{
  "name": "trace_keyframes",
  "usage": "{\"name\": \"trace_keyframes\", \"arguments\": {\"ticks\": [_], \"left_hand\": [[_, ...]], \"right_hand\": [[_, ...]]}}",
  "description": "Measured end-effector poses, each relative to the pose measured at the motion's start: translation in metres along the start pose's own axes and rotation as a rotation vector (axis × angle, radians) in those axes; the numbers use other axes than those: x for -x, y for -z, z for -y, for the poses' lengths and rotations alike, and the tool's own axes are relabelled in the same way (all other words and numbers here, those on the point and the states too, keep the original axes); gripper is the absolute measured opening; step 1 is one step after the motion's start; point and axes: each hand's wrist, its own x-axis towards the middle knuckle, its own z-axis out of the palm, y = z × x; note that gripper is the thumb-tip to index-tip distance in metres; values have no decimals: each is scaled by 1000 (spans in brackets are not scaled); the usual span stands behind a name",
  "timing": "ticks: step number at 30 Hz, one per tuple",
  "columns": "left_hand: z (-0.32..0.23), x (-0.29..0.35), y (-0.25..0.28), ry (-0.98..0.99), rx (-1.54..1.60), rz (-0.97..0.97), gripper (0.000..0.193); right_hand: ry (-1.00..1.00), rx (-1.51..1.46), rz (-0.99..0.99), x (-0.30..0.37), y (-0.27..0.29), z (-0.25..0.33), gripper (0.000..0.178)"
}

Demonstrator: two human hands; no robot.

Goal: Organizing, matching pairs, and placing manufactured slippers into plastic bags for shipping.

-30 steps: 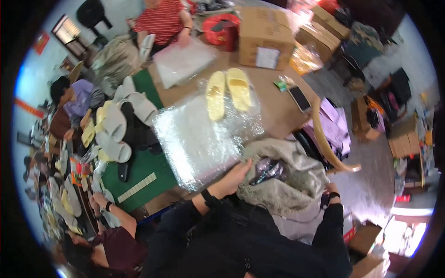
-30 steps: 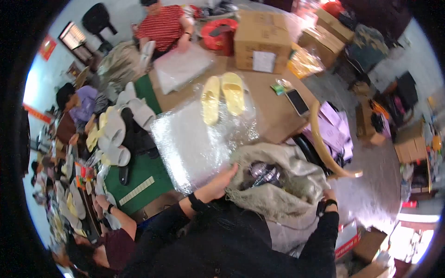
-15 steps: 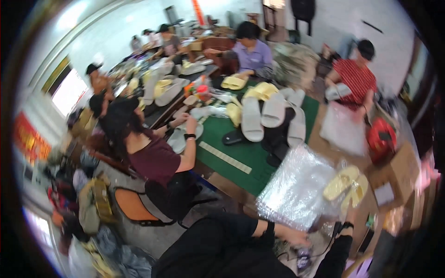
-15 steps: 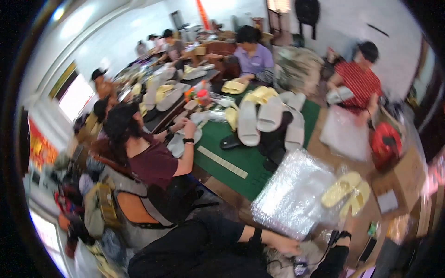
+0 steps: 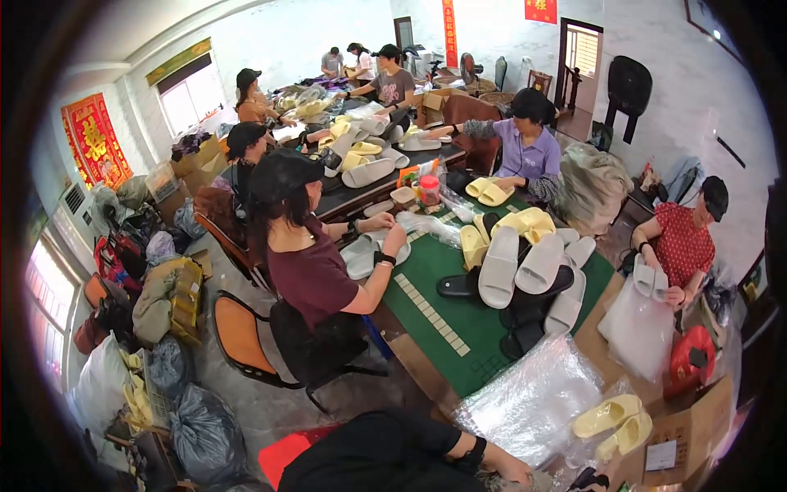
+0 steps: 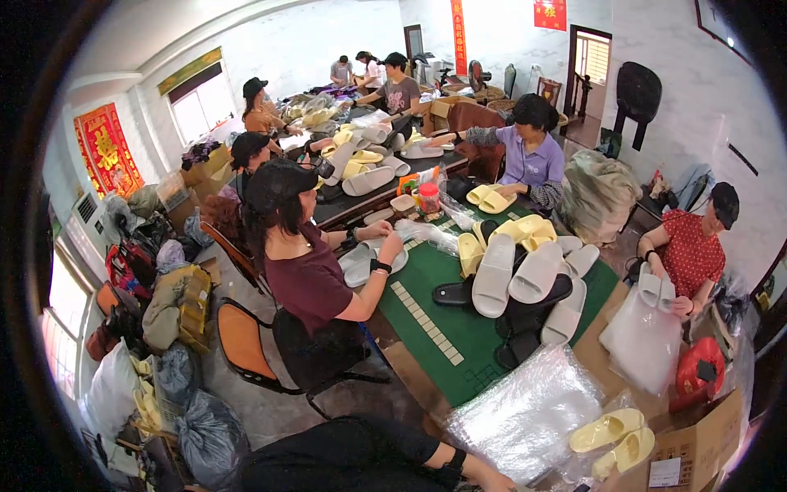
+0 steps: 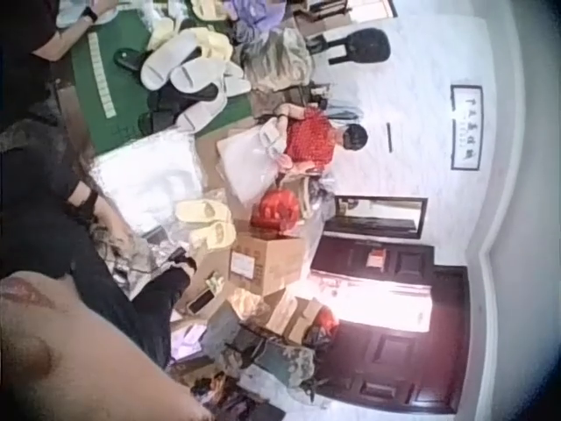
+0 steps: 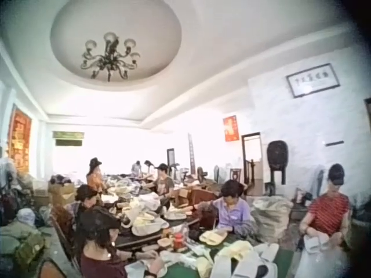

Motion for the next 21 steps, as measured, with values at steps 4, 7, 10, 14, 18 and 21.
{"name": "trace_keyframes", "arguments": {"ticks": [4,7,10,14,18,21], "left_hand": [[11,-22,8,78,17,-14,30],[11,-32,5,153,28,-12,30],[40,-40,23,-545,-362,94,34],[34,-43,25,-146,-271,106,63],[-3,-45,-12,122,158,-40,84],[-8,-43,-35,86,169,-179,64]], "right_hand": [[74,82,59,-2,-17,7,66],[116,137,88,9,-25,6,65],[156,196,137,30,-39,8,65],[200,293,195,56,-35,5,64],[239,399,287,88,-33,-16,64],[271,474,371,114,-37,-27,63]]}}
